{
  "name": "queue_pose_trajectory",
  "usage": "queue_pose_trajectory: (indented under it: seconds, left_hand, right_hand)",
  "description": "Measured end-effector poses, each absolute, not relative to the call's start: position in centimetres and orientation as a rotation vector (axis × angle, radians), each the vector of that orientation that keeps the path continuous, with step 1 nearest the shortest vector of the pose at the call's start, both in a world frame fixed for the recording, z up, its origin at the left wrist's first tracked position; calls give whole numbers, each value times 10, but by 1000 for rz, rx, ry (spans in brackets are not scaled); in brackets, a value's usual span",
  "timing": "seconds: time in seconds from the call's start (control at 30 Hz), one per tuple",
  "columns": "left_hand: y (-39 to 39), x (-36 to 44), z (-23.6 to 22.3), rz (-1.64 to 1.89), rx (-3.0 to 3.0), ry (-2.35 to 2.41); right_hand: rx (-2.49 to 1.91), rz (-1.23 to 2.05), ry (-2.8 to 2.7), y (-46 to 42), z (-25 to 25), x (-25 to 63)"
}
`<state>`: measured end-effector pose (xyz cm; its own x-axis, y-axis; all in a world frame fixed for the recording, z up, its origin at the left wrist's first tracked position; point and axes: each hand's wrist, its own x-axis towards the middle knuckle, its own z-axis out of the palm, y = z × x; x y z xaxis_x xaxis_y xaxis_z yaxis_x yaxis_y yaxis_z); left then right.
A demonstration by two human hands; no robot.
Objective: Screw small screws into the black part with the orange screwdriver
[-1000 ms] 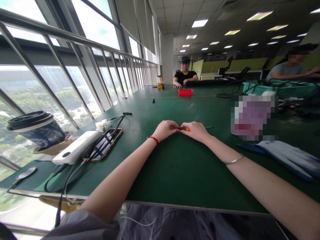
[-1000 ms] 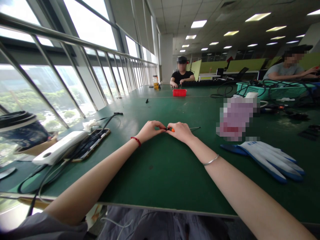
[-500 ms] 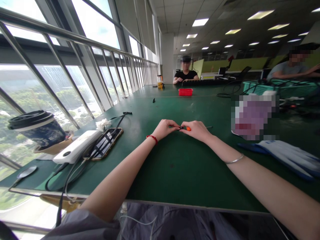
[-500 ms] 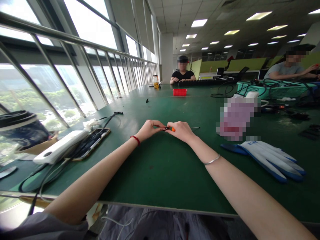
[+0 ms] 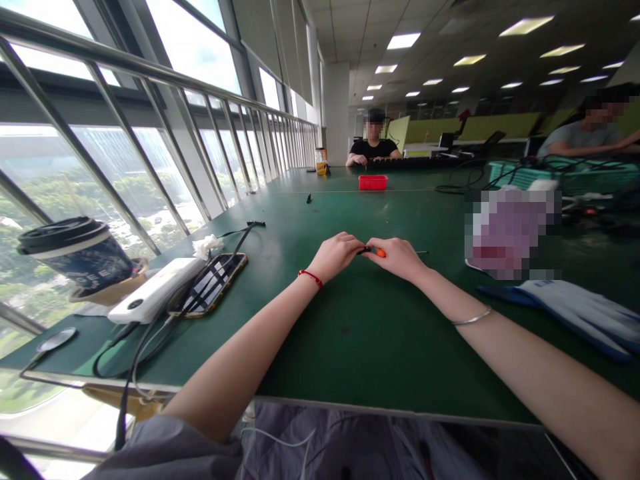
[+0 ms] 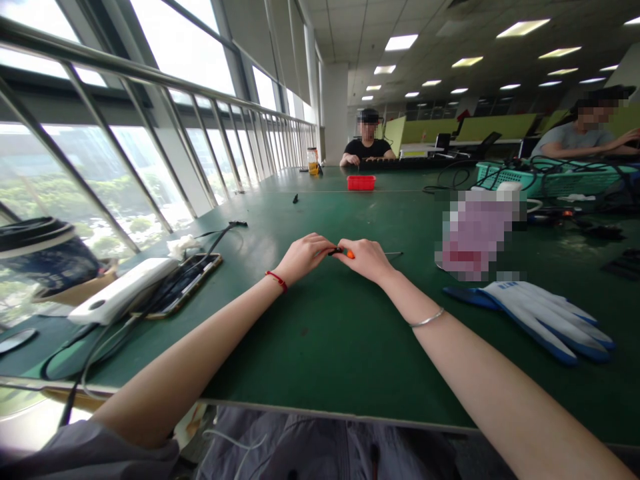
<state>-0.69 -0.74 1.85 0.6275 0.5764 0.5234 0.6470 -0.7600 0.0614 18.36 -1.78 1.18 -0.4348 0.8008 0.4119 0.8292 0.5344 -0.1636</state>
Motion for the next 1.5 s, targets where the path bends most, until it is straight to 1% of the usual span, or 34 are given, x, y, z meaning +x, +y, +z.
queue_pose_trajectory:
  seconds: [0.1, 0.27, 0.37, 0.73, 1.07, 1.23, 1.33, 1.5]
  left_hand:
    - [-6, -7, 18, -826, -2689, -1070]
    - [-2, -11, 20, -1048, -2674, -1220]
    - [-4, -13, 22, -1099, -2668, -1237]
    - [-9, -12, 23, -921, -2650, -1182]
    - [-7, -13, 24, -700, -2635, -1068]
    - [-8, -13, 25, -588, -2637, -1064]
    - [-7, -13, 23, -620, -2652, -1103]
    - [-3, -9, 14, -807, -2661, -1284]
  right_hand:
    - [-1318, -47, -2324, -18, 11, 182]
    - [-1349, -78, -2282, -20, 12, 181]
    - [-1362, -77, -2263, -21, 12, 182]
    - [-1364, -161, -2276, -21, 14, 183]
    - [-1342, -195, -2347, -21, 14, 183]
    - [-1346, -263, -2348, -21, 13, 182]
    - [-1358, -290, -2342, -22, 13, 181]
    - [-1381, -302, -2323, -24, 14, 178]
